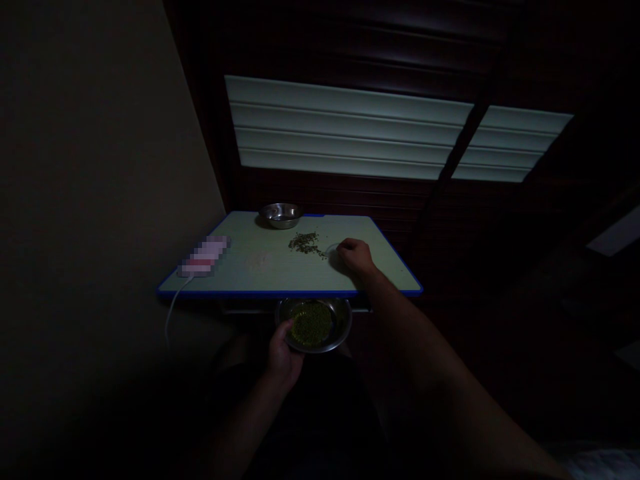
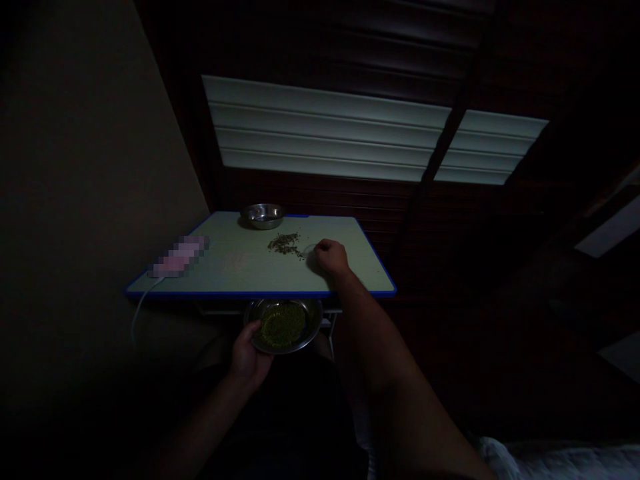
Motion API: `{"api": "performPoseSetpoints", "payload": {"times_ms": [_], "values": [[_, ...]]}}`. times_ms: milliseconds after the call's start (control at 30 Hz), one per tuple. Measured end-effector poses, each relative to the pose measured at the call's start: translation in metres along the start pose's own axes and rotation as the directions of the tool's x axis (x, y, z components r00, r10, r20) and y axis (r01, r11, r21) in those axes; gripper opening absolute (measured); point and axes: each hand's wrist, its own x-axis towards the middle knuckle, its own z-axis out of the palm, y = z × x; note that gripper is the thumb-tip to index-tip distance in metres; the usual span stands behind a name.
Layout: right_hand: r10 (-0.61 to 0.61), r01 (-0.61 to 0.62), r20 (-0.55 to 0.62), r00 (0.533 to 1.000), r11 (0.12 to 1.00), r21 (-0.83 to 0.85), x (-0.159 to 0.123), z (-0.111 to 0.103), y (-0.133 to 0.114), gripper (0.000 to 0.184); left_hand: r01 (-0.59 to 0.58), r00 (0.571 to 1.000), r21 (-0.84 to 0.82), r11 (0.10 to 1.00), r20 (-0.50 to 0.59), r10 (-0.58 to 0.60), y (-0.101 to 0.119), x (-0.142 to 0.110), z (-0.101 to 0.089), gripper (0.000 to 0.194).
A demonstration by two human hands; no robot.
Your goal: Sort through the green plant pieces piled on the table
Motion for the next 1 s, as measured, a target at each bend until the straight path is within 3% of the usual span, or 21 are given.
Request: {"api": "performPoseSetpoints", "payload": {"times_ms": [633, 1000], "values": [[-0.032, 0.032, 0.013, 0.999, 0.999, 0.030, 0.0011, 0.0014, -0.0004, 0.016, 0.006, 1.000, 0.009, 1.000, -0.017, -0.006, 0.0008, -0.0018, 0.0016, 0.019], [-0.034, 0.028, 0.077, 0.996, 0.997, 0.069, 0.0002, 0.0026, 0.0000, 0.017, 0.007, 1.000, -0.004, 1.000, -0.016, -0.007, 0.0004, -0.0032, 0.0020, 0.019]]}}
